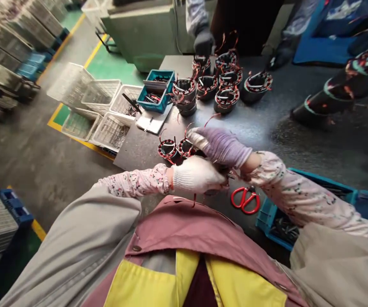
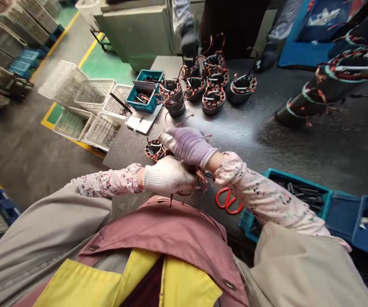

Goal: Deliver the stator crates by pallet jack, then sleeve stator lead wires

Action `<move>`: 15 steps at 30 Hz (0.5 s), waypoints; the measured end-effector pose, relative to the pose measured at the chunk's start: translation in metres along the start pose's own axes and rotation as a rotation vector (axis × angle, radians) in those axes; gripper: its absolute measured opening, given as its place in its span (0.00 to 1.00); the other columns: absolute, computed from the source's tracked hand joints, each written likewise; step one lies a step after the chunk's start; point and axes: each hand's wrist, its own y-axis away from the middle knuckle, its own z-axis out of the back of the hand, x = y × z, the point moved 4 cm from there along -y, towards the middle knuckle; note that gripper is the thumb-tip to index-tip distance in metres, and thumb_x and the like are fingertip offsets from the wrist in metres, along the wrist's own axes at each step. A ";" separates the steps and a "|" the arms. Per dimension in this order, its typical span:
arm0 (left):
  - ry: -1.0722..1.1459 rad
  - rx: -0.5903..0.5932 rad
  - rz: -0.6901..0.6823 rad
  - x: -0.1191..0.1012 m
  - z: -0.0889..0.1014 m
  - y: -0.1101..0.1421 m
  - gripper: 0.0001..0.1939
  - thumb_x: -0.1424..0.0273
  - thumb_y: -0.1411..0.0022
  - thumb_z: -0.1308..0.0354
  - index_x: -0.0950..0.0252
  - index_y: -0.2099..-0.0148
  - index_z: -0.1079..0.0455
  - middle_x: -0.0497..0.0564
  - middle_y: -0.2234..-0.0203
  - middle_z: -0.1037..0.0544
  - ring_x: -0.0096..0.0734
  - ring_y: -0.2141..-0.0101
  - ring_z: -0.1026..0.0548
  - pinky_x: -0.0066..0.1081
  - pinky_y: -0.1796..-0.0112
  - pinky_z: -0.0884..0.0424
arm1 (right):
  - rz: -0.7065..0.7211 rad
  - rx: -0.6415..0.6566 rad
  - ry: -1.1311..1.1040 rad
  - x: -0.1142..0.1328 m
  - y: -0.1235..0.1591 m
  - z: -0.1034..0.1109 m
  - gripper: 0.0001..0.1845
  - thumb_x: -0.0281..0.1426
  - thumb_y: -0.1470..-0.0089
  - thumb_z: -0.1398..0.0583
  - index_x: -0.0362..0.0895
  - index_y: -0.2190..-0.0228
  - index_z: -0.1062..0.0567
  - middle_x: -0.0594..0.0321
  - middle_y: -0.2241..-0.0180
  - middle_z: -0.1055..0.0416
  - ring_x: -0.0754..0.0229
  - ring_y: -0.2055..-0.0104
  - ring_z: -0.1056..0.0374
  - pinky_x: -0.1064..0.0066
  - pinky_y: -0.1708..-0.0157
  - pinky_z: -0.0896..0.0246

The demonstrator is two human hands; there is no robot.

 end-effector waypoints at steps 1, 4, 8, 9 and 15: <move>0.066 -0.063 0.006 0.007 0.006 0.007 0.14 0.62 0.34 0.47 0.61 0.57 0.22 0.58 0.62 0.22 0.39 0.66 0.23 0.33 0.72 0.33 | -0.048 -0.015 -0.136 -0.002 0.002 0.004 0.23 0.44 0.35 0.50 0.42 0.62 0.22 0.51 0.62 0.22 0.50 0.58 0.26 0.57 0.56 0.30; 0.444 -0.318 0.028 0.032 0.022 0.044 0.14 0.62 0.34 0.46 0.61 0.59 0.21 0.57 0.61 0.22 0.37 0.63 0.24 0.33 0.66 0.28 | -0.186 -0.371 -0.520 -0.030 0.039 0.028 0.27 0.50 0.35 0.53 0.45 0.58 0.23 0.50 0.56 0.23 0.50 0.55 0.25 0.55 0.54 0.30; 1.038 -0.576 0.496 0.083 0.002 0.109 0.16 0.55 0.38 0.42 0.63 0.63 0.25 0.50 0.73 0.23 0.32 0.73 0.26 0.32 0.70 0.27 | -0.390 -0.783 -0.366 -0.070 0.118 0.034 0.19 0.46 0.39 0.44 0.46 0.62 0.22 0.53 0.62 0.21 0.49 0.60 0.24 0.52 0.56 0.28; 1.093 -0.582 0.623 0.092 -0.012 0.122 0.18 0.53 0.40 0.42 0.64 0.64 0.26 0.50 0.74 0.23 0.32 0.74 0.27 0.32 0.71 0.27 | -0.433 -0.795 -0.276 -0.073 0.131 0.030 0.16 0.44 0.40 0.42 0.46 0.63 0.22 0.54 0.63 0.21 0.50 0.60 0.24 0.52 0.56 0.28; 0.847 -0.234 0.795 0.114 -0.117 0.133 0.17 0.58 0.41 0.45 0.67 0.64 0.23 0.52 0.69 0.21 0.35 0.66 0.25 0.33 0.60 0.28 | -0.283 -0.504 0.314 -0.060 0.124 0.002 0.14 0.38 0.39 0.43 0.47 0.59 0.21 0.55 0.56 0.23 0.50 0.52 0.27 0.54 0.49 0.32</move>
